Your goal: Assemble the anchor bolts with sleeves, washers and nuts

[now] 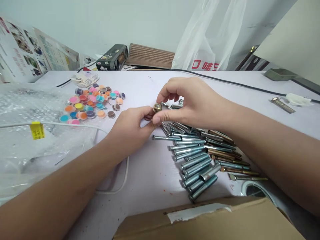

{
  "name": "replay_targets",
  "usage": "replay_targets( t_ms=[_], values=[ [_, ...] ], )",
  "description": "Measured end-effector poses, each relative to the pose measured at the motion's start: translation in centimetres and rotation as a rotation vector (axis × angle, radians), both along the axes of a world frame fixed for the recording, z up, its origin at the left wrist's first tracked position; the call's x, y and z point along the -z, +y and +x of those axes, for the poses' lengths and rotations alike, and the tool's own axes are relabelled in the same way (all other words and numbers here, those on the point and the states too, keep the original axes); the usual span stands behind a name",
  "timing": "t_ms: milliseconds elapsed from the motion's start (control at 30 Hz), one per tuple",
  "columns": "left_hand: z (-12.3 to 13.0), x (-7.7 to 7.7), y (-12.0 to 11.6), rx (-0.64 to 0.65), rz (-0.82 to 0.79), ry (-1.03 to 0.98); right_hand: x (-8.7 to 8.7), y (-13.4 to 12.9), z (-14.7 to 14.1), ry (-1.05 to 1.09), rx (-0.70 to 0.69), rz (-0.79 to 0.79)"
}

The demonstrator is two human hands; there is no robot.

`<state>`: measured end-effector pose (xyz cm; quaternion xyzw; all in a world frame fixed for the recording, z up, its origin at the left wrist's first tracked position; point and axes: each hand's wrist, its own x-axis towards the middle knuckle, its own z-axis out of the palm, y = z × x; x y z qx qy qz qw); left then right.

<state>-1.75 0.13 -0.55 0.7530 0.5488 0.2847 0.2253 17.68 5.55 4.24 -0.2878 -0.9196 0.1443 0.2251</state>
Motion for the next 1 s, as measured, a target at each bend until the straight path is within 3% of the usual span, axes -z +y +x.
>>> replay_targets(
  t_ms=[167, 300, 500, 633, 833, 1000],
  values=[
    [-0.1, 0.0, 0.2, 0.038, -0.025, -0.072, 0.1, -0.3, 0.9, 0.187, -0.196, -0.068],
    [0.0, -0.2, 0.2, -0.03, -0.105, -0.071, 0.3, -0.7, 1.3, 0.374, -0.085, -0.137],
    [-0.1, -0.3, 0.2, -0.016, -0.117, -0.109, 1.2, -1.1, 1.2, 0.37, -0.113, -0.376],
    [-0.2, -0.1, 0.3, -0.007, -0.127, -0.157, 0.8, -1.1, 1.5, 0.607, -0.014, -0.244],
    [-0.3, 0.0, 0.4, 0.024, -0.085, -0.133, 1.3, -1.0, 0.9, 0.338, -0.139, -0.359],
    [-0.3, 0.1, 0.5, 0.01, -0.113, -0.134, 1.1, -1.1, 1.3, 0.597, -0.021, -0.174]
  ],
)
